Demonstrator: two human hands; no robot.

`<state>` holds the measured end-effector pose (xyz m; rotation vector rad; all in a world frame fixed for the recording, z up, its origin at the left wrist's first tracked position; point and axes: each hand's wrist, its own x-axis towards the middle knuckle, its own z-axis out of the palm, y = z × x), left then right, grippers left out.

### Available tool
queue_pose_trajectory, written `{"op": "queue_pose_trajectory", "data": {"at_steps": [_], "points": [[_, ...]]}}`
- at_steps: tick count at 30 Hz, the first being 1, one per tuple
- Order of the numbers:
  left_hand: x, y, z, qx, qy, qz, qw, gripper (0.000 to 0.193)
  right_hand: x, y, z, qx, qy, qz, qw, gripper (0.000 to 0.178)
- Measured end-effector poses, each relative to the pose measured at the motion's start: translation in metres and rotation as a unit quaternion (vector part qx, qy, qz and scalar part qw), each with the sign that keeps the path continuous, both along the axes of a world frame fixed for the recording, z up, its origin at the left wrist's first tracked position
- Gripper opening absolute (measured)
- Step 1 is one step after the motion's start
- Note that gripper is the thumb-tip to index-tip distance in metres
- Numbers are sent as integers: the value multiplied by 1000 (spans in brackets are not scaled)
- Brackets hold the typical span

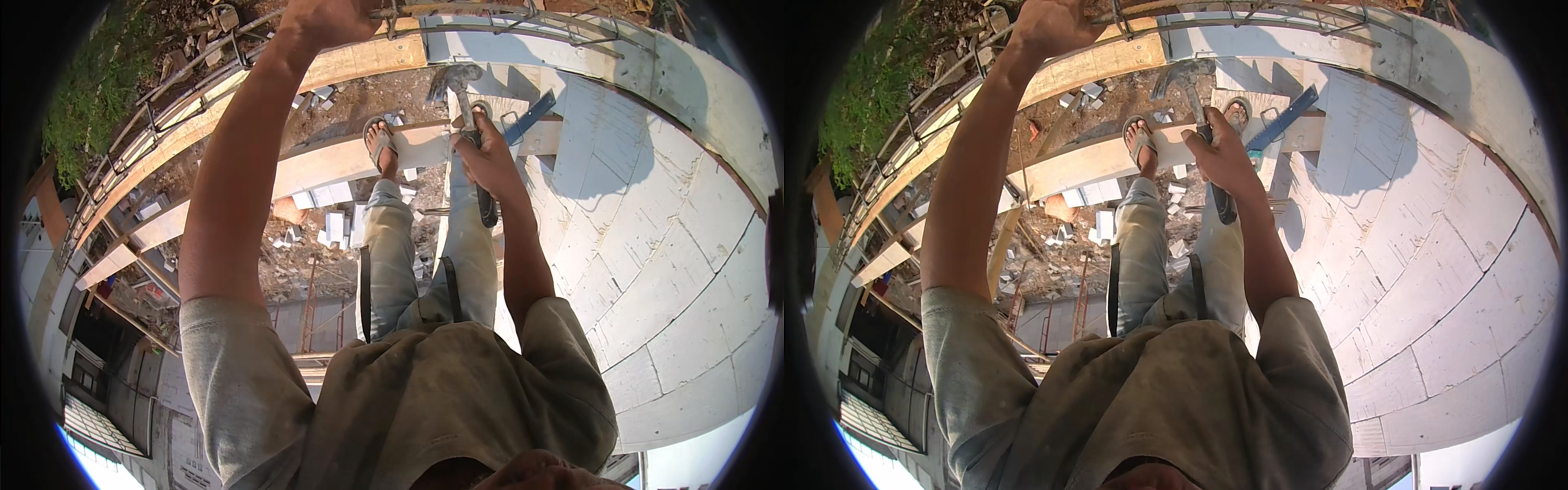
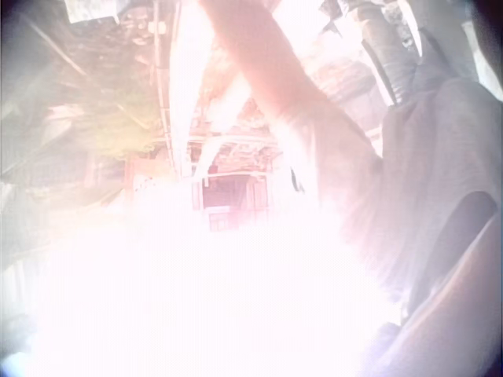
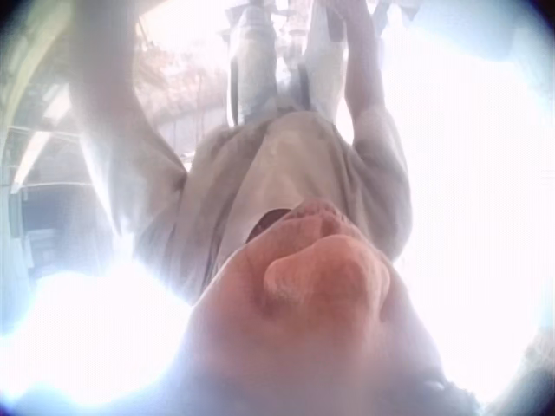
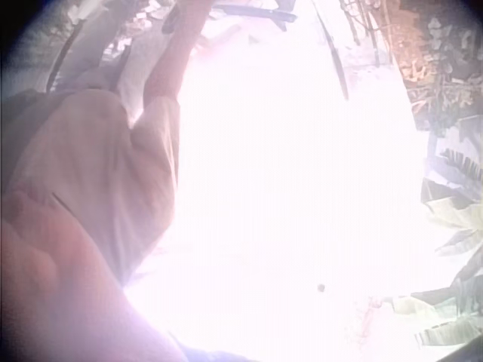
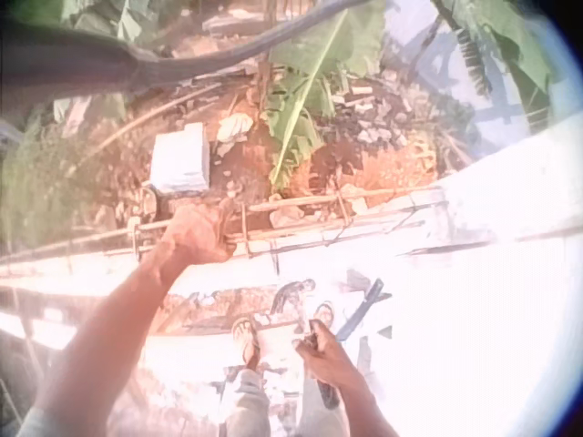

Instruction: The person assembles a rebar cage by placing steel bars into a wooden form, then tying them together with wire using pliers. The person repeatedly picks up wire, wraps it around bar intersections, and twists it to secure the structure.

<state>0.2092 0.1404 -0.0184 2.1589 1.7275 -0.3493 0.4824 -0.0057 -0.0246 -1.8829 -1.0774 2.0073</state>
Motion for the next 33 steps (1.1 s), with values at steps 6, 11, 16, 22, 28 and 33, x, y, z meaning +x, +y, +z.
{"op": "queue_pose_trajectory", "data": {"at_steps": [6,11,16,22,28,33], "points": [[-11,-21,-23,23,25,-82,996,43,44,-21,57,-23,-29,10,999,34],[-2,-42,-32,68,-65,-30,995,67,60,-34,85,-26,-40,-3,999,17],[13,-63,-10,8,-36,-11,999,67,71,-44,92,-38,-49,-18,998,13],[16,-72,-24,65,-75,47,994,58,75,1,111,15,-2,52,999,28],[17,-69,-52,182,-97,72,976,42,53,149,144,295,-190,324,879,39],[21,-76,-36,156,-97,77,980,38,61,160,128,209,-227,179,934,24]]}}
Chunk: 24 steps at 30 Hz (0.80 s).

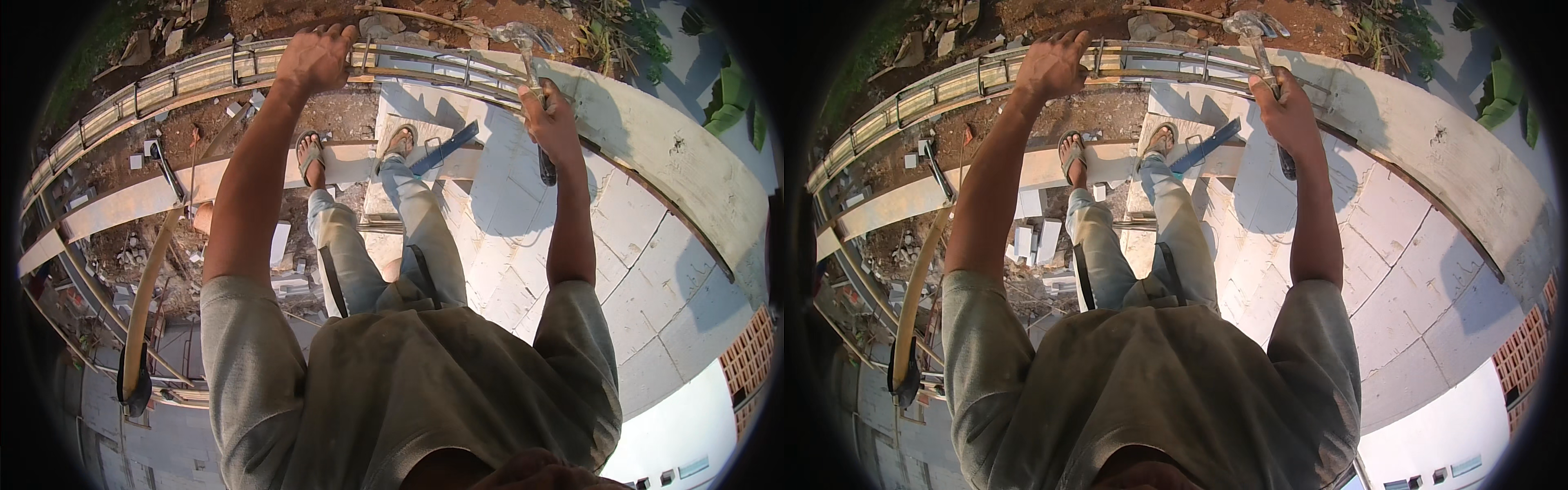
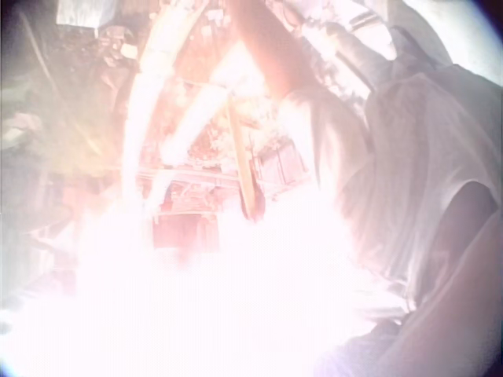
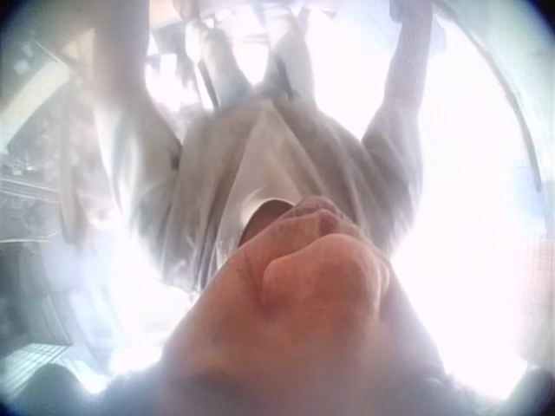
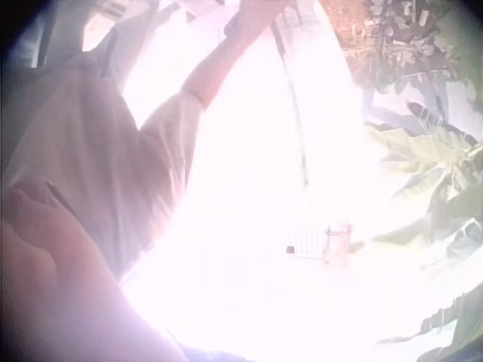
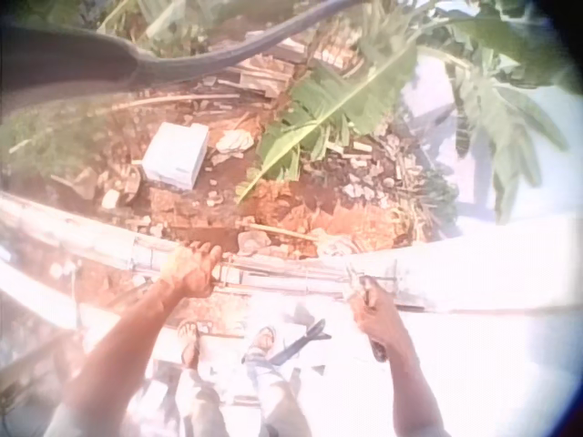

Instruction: The person assembles a rebar cage by placing steel bars into a wooden form, then tying them together with wire using pliers. The person repeatedly picks up wire, wraps it around bar intersections, and twists it to secure the structure.

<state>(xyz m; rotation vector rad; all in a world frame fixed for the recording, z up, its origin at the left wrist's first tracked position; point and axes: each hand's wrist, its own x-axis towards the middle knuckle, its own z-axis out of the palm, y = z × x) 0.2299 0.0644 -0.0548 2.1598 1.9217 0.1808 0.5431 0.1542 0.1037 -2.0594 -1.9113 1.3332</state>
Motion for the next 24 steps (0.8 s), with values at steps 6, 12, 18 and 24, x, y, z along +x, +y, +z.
{"op": "queue_pose_trajectory", "data": {"at_steps": [6,12,18,24], "points": [[-3,4,-10,-10,8,-16,1000,47,57,-106,-40,-129,129,-166,969,22],[-1,-6,20,-99,0,3,995,49,93,-183,-46,-229,62,-163,958,23],[8,-26,4,1,10,-16,1000,43,83,-153,-43,-139,19,-65,988,26],[16,-41,2,-61,18,-13,998,34,-6,-7,12,-13,-8,227,974,50]]}}
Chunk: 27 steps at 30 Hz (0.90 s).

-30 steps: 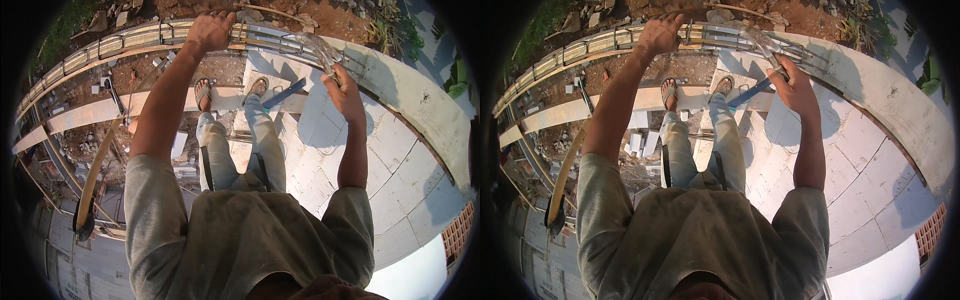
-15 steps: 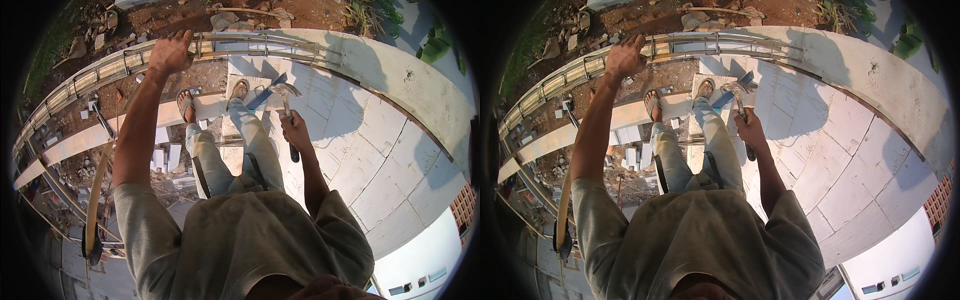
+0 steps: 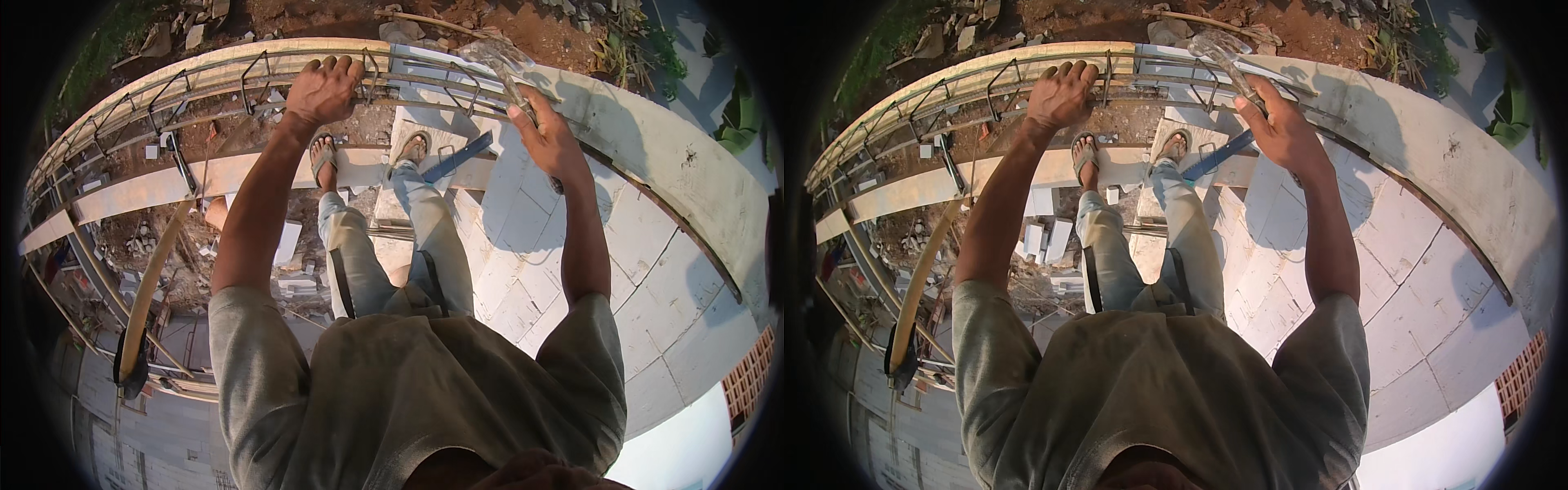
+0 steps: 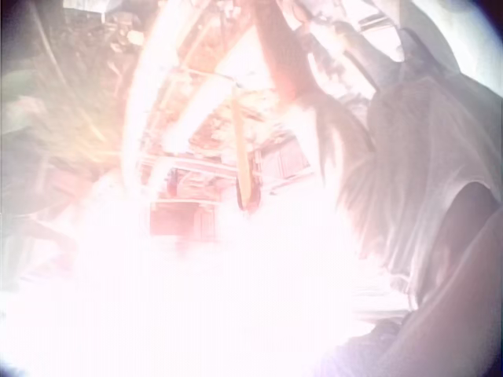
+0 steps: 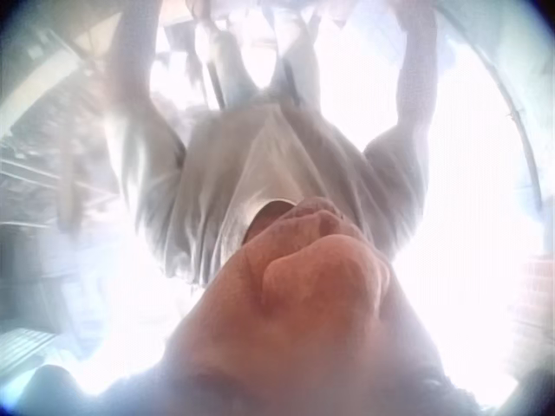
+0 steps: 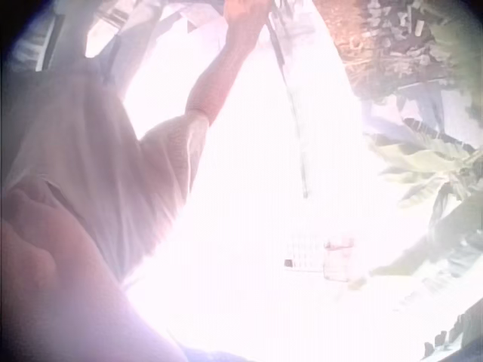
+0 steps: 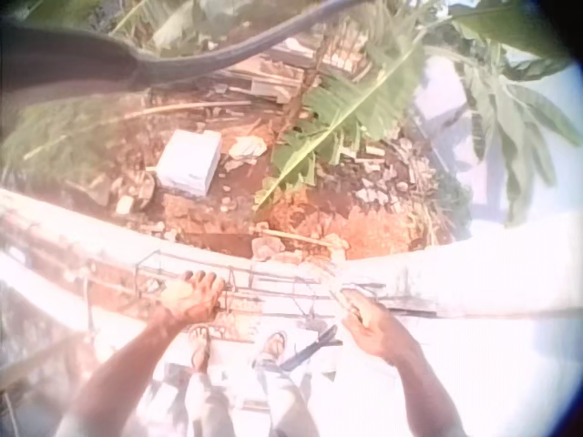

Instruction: The person assembles a rebar cage by placing steel bars into a wooden form, then tying them together with wire using pliers. The person repeatedly picks up wire, wraps it around bar intersections, and twists it to secure the structure.

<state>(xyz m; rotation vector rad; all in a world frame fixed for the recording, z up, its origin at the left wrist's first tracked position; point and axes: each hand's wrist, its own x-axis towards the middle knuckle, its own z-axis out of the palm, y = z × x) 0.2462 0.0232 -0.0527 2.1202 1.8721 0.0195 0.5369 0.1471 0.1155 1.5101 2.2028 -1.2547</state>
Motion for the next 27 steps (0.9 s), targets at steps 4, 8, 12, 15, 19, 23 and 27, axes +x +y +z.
{"op": "queue_pose_trajectory", "data": {"at_steps": [4,8,12,15,19,23,27], "points": [[-5,-3,1,55,-16,4,998,35,-106,89,-21,77,-185,282,938,54],[2,8,-2,82,3,-10,997,36,-170,117,-64,41,-139,495,857,30],[1,-2,-4,54,-3,18,998,36,-209,102,-77,3,-211,573,792,29],[3,5,0,55,-16,11,998,34,-175,130,-133,66,-193,595,778,50],[4,6,-3,75,-14,26,997,33,-174,140,-140,50,-216,574,788,49],[-2,14,2,72,-15,29,997,31,-162,132,-150,50,-212,496,840,61],[-5,34,-6,82,4,43,996,31,-117,122,-197,101,-97,455,879,72]]}}
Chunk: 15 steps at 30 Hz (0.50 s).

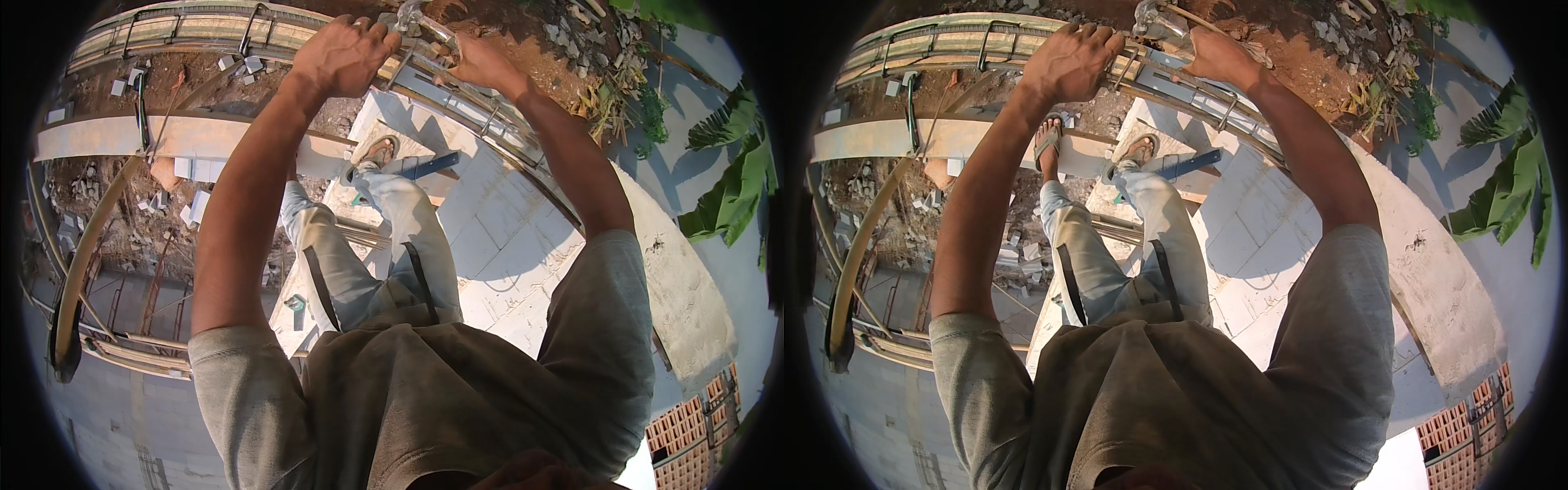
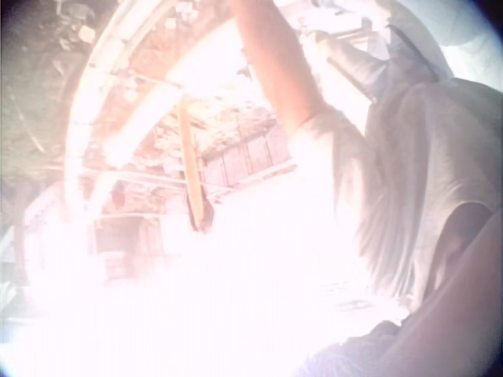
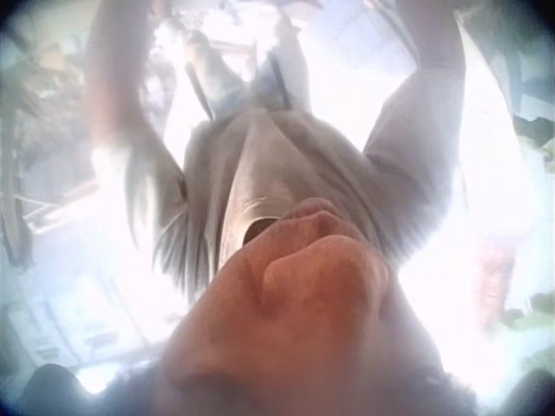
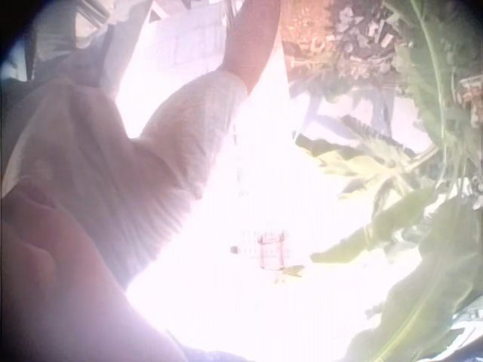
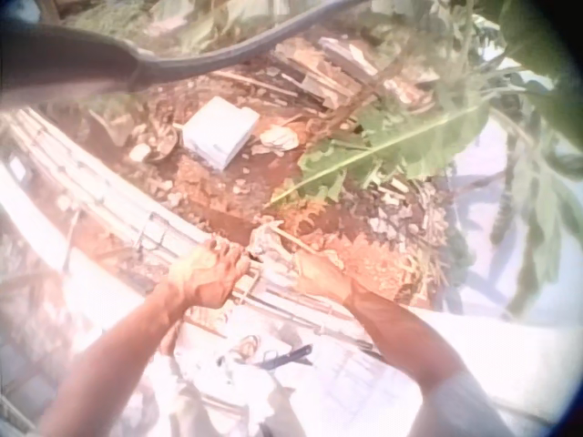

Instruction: The person assembles a rebar cage by placing steel bars into a wooden form, then tying them together with wire using pliers. The person repeatedly picks up wire, wraps it around bar intersections, and twists it to secure the structure.

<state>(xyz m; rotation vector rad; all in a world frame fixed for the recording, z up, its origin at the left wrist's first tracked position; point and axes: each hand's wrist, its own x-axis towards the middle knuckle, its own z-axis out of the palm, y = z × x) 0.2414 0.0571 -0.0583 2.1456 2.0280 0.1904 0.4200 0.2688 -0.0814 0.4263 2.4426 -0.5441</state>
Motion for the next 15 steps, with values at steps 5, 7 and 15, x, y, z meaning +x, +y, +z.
{"op": "queue_pose_trajectory", "data": {"at_steps": [5,7,15], "points": [[0,3,5,-25,19,-7,999,38,14,-3,-28,-3,12,32,999,76],[-3,2,10,-66,45,-14,997,38,7,-8,-20,-20,17,13,1000,73],[5,-7,22,-27,35,67,997,54,20,-11,-42,-115,45,-139,983,56]]}}
